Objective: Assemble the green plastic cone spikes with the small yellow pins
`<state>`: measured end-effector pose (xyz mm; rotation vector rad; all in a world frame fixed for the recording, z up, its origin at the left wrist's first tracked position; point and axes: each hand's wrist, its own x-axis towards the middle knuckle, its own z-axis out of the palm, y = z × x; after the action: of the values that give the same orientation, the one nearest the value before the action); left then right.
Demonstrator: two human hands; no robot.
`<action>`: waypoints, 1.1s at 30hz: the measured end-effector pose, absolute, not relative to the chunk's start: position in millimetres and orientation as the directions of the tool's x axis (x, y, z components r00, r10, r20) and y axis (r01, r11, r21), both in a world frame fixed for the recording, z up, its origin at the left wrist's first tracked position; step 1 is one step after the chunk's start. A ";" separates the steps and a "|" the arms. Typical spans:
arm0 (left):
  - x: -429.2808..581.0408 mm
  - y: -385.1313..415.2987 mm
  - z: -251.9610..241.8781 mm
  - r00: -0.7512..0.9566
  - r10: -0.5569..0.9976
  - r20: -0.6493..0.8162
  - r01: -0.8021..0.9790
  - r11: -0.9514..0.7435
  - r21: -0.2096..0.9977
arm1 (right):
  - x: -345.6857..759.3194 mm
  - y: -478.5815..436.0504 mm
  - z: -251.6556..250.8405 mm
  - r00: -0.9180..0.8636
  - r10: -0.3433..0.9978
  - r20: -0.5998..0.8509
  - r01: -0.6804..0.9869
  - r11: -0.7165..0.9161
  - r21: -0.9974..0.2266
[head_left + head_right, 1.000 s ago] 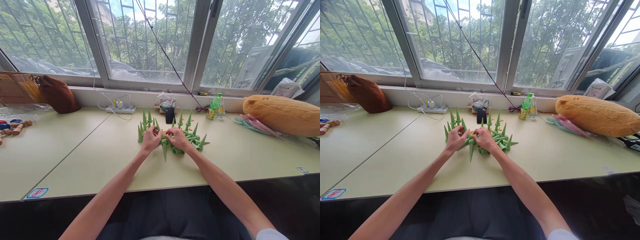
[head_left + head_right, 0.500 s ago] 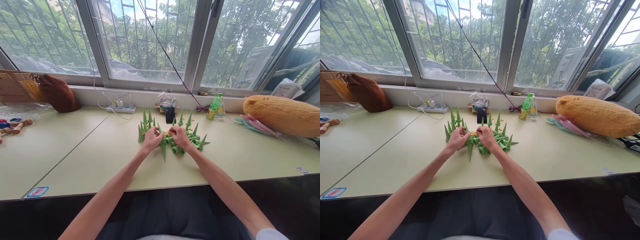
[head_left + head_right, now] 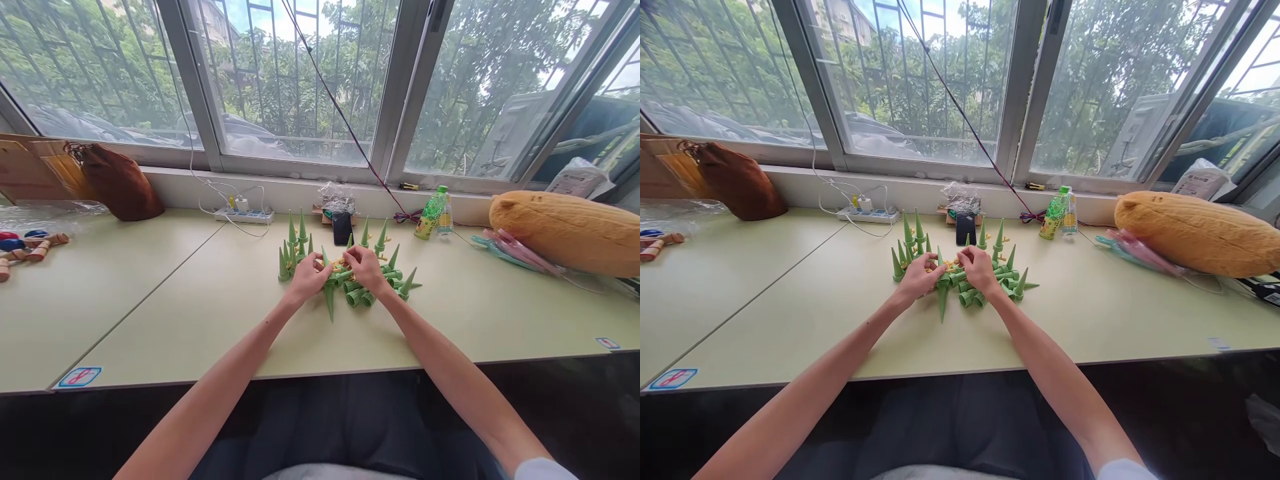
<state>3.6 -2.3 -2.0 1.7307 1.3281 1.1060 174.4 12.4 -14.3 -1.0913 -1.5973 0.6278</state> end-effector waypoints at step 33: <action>-2.4 6.7 -5.4 0.111 0.917 0.383 0.602 -0.369 0.708 | 174.4 11.4 -10.6 0.028 0.984 0.178 -0.113 0.180 -0.977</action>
<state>-2.4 6.7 -5.4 2.0200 1.4803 1.1437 174.4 11.4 -10.6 -1.0013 -1.1915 1.1158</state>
